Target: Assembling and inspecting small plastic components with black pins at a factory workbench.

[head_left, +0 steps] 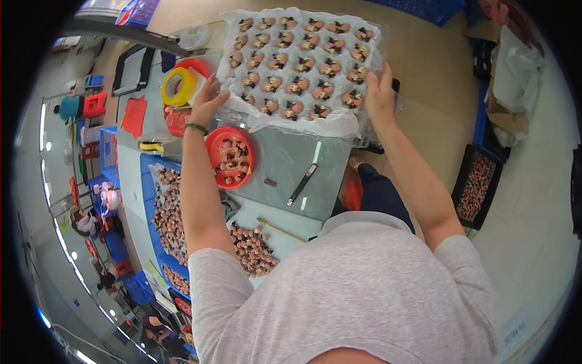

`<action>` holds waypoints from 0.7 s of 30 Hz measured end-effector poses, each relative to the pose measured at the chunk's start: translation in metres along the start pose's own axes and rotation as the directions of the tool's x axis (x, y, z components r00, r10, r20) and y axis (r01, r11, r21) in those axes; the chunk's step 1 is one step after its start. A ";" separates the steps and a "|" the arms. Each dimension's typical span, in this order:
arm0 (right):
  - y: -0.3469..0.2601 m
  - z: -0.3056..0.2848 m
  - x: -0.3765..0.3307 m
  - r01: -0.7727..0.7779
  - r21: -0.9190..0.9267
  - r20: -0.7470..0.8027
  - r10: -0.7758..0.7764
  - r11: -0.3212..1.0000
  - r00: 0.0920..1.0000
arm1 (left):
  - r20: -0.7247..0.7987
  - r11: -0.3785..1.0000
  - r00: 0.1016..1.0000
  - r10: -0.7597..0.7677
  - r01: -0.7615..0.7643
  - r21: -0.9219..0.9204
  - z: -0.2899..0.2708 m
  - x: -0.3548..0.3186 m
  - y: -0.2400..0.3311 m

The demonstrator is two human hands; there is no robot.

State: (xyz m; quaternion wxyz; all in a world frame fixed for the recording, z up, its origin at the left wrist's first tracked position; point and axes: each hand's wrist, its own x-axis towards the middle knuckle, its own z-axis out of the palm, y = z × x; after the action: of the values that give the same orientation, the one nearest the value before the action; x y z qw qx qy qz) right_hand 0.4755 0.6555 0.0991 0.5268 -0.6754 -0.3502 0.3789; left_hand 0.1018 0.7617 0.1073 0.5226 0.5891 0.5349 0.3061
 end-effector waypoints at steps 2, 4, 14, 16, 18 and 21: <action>0.000 -0.001 0.000 0.004 -0.035 0.023 -0.003 0.999 1.000 | -0.019 0.997 0.997 -0.078 0.078 0.010 0.002 -0.005 0.005; -0.009 -0.011 0.005 -0.116 0.042 0.132 0.110 0.992 0.985 | -0.004 1.000 1.000 -0.004 0.004 0.008 -0.024 -0.015 -0.008; 0.353 -0.189 0.037 -0.478 -0.327 -0.269 0.404 0.815 0.874 | -0.070 0.361 0.687 0.723 -0.290 0.887 0.194 -0.155 0.029; 0.425 -0.188 0.025 -0.501 -0.418 -0.197 0.463 0.758 0.864 | 0.282 0.506 0.801 0.528 -0.563 0.653 0.237 -0.198 0.023; 0.446 -0.154 0.004 -0.536 -0.543 -0.177 0.536 0.646 0.826 | 0.445 0.592 0.851 0.280 -0.518 0.617 0.277 -0.207 0.016; 0.522 -0.142 -0.010 -0.667 -0.517 -0.217 0.672 0.536 0.708 | 0.422 0.621 0.903 0.083 -0.378 0.687 0.309 -0.201 -0.021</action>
State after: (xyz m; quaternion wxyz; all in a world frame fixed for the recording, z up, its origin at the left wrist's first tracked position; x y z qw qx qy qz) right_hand 0.6348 0.4793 -0.3875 0.1172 -0.8786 -0.1621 0.4336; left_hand 0.3313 0.4789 0.0450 0.2713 0.8612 0.4297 0.0116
